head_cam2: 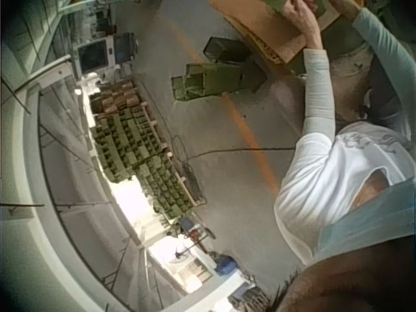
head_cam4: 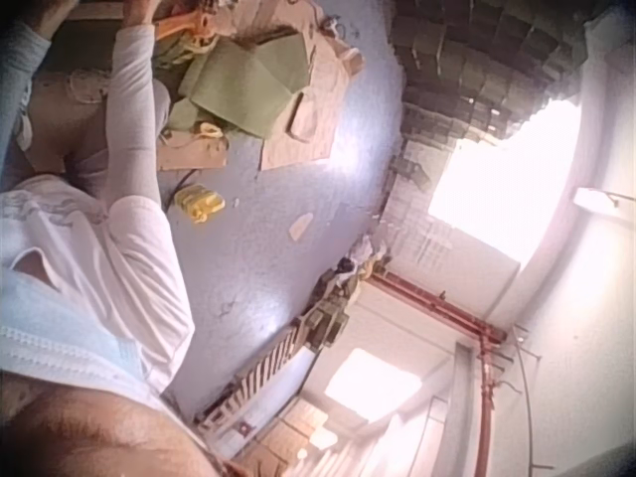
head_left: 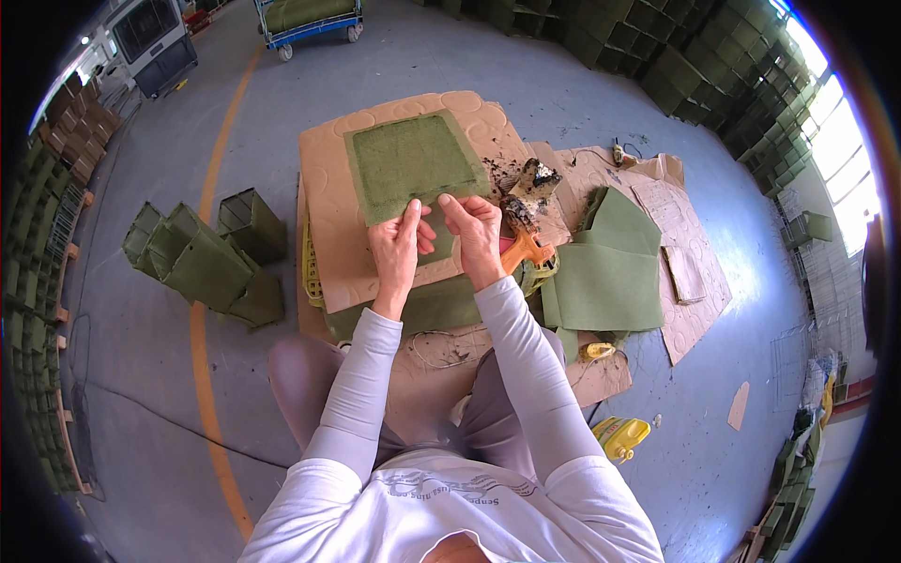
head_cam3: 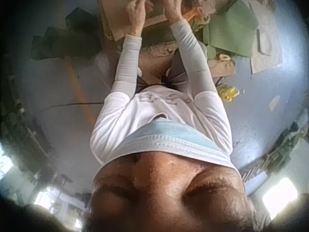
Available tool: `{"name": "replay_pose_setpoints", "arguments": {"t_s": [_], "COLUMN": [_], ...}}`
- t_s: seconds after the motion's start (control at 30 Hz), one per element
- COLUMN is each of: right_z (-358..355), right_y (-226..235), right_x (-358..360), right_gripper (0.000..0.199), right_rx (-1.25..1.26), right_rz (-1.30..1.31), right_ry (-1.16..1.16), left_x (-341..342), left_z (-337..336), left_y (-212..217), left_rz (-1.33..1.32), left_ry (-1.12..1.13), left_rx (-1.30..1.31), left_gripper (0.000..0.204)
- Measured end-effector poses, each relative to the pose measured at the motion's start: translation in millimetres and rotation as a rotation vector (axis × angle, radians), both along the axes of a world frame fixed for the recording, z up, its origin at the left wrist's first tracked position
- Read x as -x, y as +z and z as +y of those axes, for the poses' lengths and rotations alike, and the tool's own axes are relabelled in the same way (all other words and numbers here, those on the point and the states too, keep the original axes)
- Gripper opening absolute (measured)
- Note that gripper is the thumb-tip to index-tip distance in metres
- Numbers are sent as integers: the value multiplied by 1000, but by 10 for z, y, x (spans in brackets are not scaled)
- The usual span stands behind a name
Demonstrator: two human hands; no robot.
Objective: The person sits on the floor and assembles a green box by applying hot glue to the edges of a cardboard frame and attaching green fabric panels. They fold the fabric over the edges and press it down to secure the bond, repeating the process for multiple sides.
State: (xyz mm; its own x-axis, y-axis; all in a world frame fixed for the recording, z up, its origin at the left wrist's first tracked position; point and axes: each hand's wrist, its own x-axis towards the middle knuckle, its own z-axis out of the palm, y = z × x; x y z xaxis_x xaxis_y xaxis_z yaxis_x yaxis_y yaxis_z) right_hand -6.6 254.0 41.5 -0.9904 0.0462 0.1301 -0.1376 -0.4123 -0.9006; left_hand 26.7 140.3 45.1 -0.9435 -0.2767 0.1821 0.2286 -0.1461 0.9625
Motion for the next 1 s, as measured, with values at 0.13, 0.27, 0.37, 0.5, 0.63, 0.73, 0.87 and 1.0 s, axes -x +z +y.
{"name": "replay_pose_setpoints", "arguments": {"t_s": [0.13,0.27,0.37,0.5,0.63,0.73,0.87,1.0], "right_z": [-54,-179,-195,-229,-230,-208,-332,-414], "right_y": [51,40,42,30,30,17,118,28], "right_x": [-36,-67,-58,-65,-79,-78,-177,-144], "right_gripper": [16,17,18,18,18,18,18,18], "right_rx": [-5,48,29,39,34,31,117,153], "right_rz": [-46,-46,-50,-59,-58,-64,-62,-58], "right_ry": [89,71,19,-18,0,47,171,163], "left_x": [32,6,-70,-100,-92,-89,-71,-72], "left_z": [-20,-48,-135,-200,-207,-208,-246,-285], "left_y": [-23,-50,-9,24,15,17,-12,-22], "left_rz": [25,37,21,13,0,-2,-1,-5], "left_ry": [-8,2,51,49,65,58,35,9], "left_rx": [3,44,22,16,18,20,42,106], "left_gripper": [35,35,36,36,35,35,35,35]}}
